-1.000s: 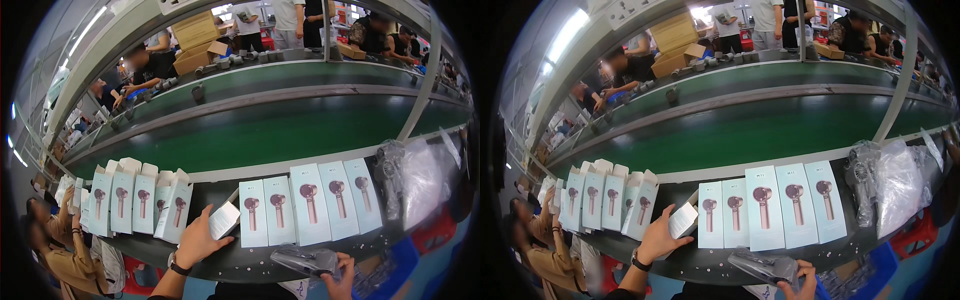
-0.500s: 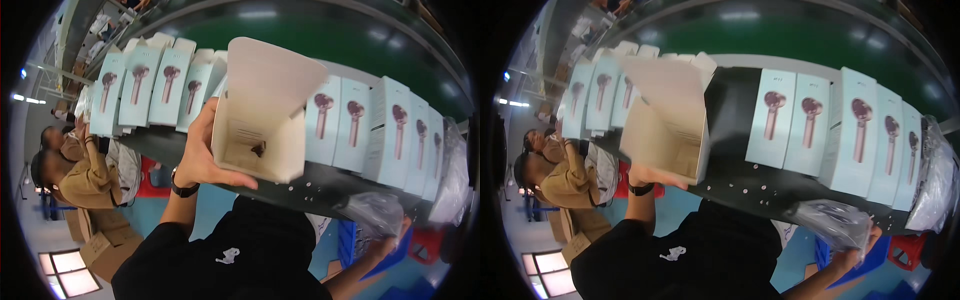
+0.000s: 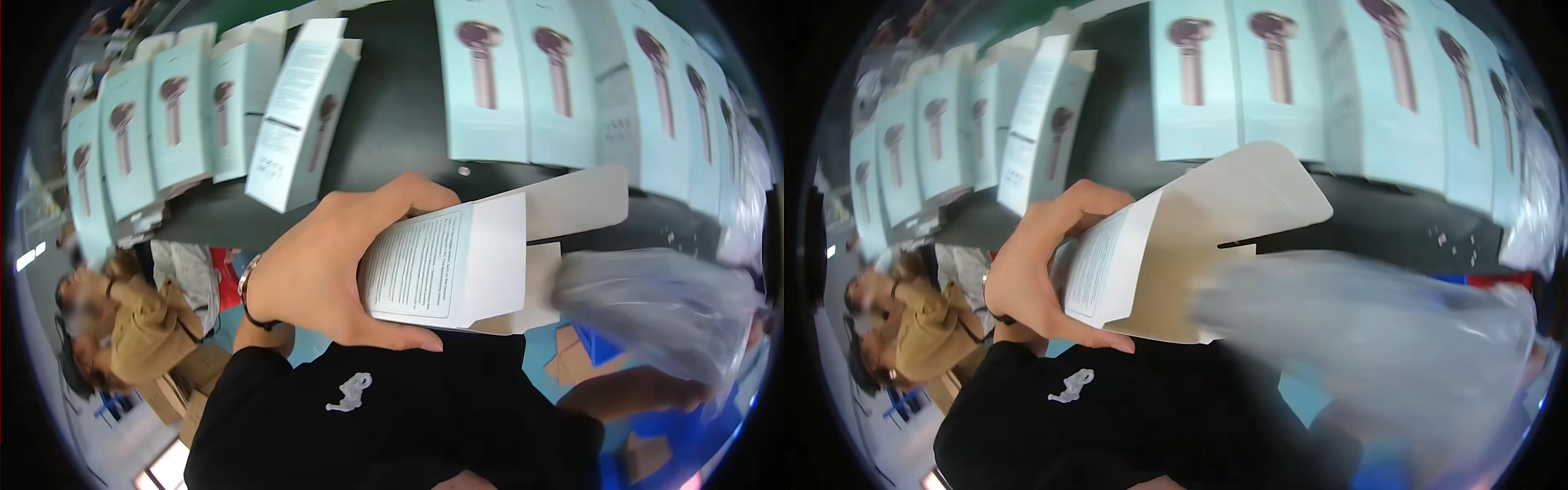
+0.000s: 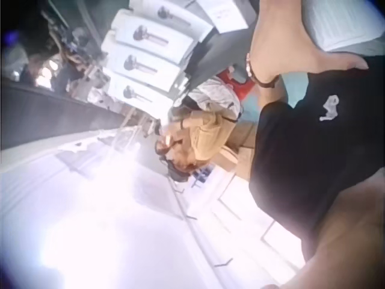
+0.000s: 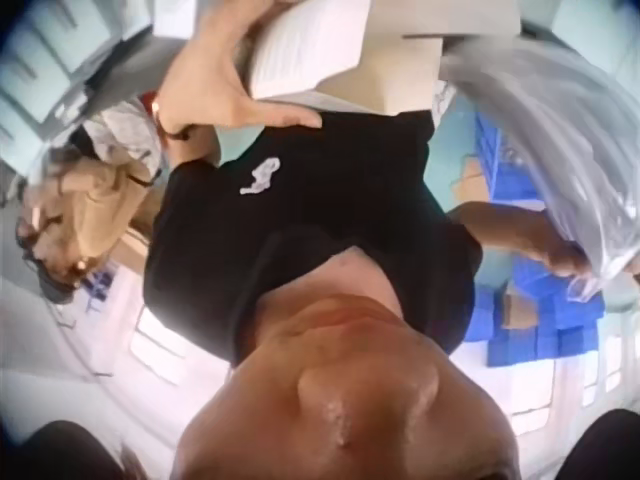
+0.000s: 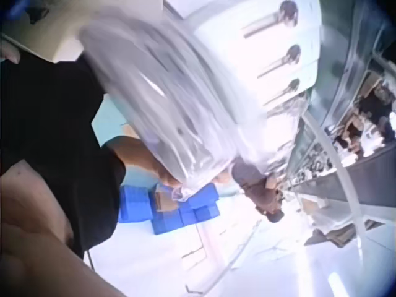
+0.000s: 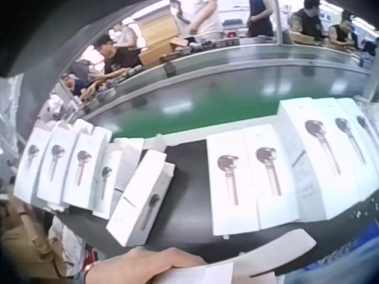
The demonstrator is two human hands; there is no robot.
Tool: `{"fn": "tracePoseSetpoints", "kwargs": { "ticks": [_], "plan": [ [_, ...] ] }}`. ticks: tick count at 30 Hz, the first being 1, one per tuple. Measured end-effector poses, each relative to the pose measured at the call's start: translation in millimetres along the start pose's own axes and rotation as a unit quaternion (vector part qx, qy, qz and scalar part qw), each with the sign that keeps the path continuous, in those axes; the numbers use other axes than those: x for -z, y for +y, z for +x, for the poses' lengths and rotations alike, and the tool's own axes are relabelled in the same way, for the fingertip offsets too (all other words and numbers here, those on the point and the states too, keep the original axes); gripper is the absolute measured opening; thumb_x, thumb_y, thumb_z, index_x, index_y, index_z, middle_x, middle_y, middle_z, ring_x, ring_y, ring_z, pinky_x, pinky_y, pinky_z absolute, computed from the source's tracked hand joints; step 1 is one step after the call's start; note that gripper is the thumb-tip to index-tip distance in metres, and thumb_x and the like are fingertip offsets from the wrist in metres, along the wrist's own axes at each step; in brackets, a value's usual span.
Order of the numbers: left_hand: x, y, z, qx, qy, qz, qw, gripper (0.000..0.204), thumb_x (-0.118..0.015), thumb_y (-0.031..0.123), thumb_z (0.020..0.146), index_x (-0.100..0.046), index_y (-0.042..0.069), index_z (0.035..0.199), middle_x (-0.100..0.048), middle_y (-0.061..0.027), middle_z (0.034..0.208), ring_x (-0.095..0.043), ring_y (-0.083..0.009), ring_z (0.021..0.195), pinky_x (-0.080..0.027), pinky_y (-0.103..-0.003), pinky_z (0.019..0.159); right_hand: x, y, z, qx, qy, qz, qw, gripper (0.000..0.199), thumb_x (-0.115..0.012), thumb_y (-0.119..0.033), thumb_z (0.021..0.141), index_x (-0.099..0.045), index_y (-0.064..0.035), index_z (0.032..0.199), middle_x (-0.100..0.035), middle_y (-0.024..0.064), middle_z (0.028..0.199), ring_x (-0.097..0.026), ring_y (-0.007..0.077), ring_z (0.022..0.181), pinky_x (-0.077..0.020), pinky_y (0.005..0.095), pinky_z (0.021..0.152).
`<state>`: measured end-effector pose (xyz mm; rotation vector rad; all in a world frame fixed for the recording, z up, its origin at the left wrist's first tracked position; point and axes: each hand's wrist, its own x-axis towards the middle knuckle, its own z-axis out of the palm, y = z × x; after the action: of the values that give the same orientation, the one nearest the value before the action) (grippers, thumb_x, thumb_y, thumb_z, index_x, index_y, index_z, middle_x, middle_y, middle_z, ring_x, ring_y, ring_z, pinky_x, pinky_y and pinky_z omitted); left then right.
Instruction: Putting hairdryers into individual packaging boxes on a production line.
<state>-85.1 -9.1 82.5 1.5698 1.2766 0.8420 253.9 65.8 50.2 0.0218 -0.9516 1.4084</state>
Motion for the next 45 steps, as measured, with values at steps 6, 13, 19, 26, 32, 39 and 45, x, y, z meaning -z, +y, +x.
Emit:
{"fn": "tracePoseSetpoints", "kwargs": {
  "ticks": [6, 13, 19, 26, 32, 39, 45],
  "plan": [
    [-27.2, -10.1, 29.4, 0.064, -0.103, -0.071, 0.99, 0.082, -0.091, 0.021, 0.055, -0.046, 0.0, 0.12, -0.062, -0.0107, 0.101, -0.062, -0.0197, 0.094, -0.045, -0.031, 0.086, -6.6, 28.5, 55.8, -0.202, -0.16, -0.295, 0.92, 0.07, -0.069, -0.055, 0.068, -0.041, -0.0032, 0.105, -0.049, 0.0137, 0.1, -0.052, 0.0205, 0.091, -0.0422, 0.031, 0.08],
    [-59.2, -6.9, 57.2, 0.138, -0.114, -0.453, 0.873, 0.095, -0.084, 0.001, 0.059, -0.028, 0.0, 0.136, -0.058, -0.0159, 0.119, -0.056, -0.0217, 0.11, -0.041, -0.033, 0.095, -49.2, 29.0, 92.6, -0.401, -0.063, -0.588, 0.699, 0.056, -0.074, -0.044, 0.064, -0.056, 0.0016, 0.092, -0.055, 0.0132, 0.093, -0.054, 0.0195, 0.081, -0.0418, 0.0287, 0.071],
    [-78.9, 4.0, 76.9, 0.186, -0.092, -0.472, 0.857, 0.093, -0.08, -0.002, 0.066, -0.022, 0.006, 0.138, -0.055, -0.017, 0.119, -0.057, -0.0239, 0.108, -0.047, -0.035, 0.09, -41.6, 21.7, 82.8, -0.376, -0.276, -0.565, 0.681, 0.034, -0.067, -0.028, 0.077, -0.062, 0.0039, 0.089, -0.062, 0.0123, 0.085, -0.057, 0.0244, 0.076, -0.0413, 0.031, 0.067],
    [-93.7, -13.7, 72.3, 0.107, -0.119, -0.417, 0.895, 0.089, -0.078, -0.002, 0.068, -0.023, 0.007, 0.138, -0.055, -0.0167, 0.114, -0.064, -0.025, 0.098, -0.052, -0.033, 0.08, -36.9, 21.9, 63.9, -0.43, -0.247, -0.556, 0.666, 0.024, -0.068, -0.004, 0.074, -0.061, 0.0005, 0.097, -0.062, 0.013, 0.092, -0.058, 0.0258, 0.082, -0.0431, 0.0298, 0.075],
    [-107.9, -33.3, 76.1, -0.069, 0.01, -0.361, 0.93, 0.084, -0.081, 0.005, 0.068, -0.032, 0.005, 0.136, -0.056, -0.0169, 0.115, -0.063, -0.0248, 0.099, -0.053, -0.033, 0.079, -27.5, 31.3, 37.8, -0.118, -0.09, -0.685, 0.714, 0.03, -0.067, -0.023, 0.082, -0.057, -0.002, 0.101, -0.057, 0.0136, 0.102, -0.057, 0.0247, 0.094, -0.0438, 0.0331, 0.08],
    [-115.3, -56.3, 64.2, -0.118, -0.027, -0.256, 0.959, 0.06, -0.077, 0.009, 0.072, -0.053, 0.001, 0.126, -0.055, -0.0169, 0.119, -0.059, -0.0262, 0.103, -0.047, -0.035, 0.086, -20.9, 67.5, -51.6, -0.177, 0.003, -0.412, 0.894, 0.021, -0.068, -0.009, 0.08, -0.066, 0.0067, 0.094, -0.066, 0.0203, 0.098, -0.062, 0.0357, 0.098, -0.0482, 0.0416, 0.087],
    [-107.1, -59.8, 89.2, -0.041, -0.211, -0.229, 0.949, 0.04, -0.077, 0.009, 0.071, -0.066, 0.008, 0.109, -0.056, -0.0166, 0.118, -0.056, -0.0288, 0.107, -0.045, -0.034, 0.089, -23.0, 94.4, -57.4, 0.037, 0.323, -0.503, 0.801, 0.061, -0.076, -0.039, 0.076, -0.057, 0.0018, 0.117, -0.055, 0.0186, 0.119, -0.054, 0.0319, 0.112, -0.042, 0.0425, 0.095]
  ]
}}
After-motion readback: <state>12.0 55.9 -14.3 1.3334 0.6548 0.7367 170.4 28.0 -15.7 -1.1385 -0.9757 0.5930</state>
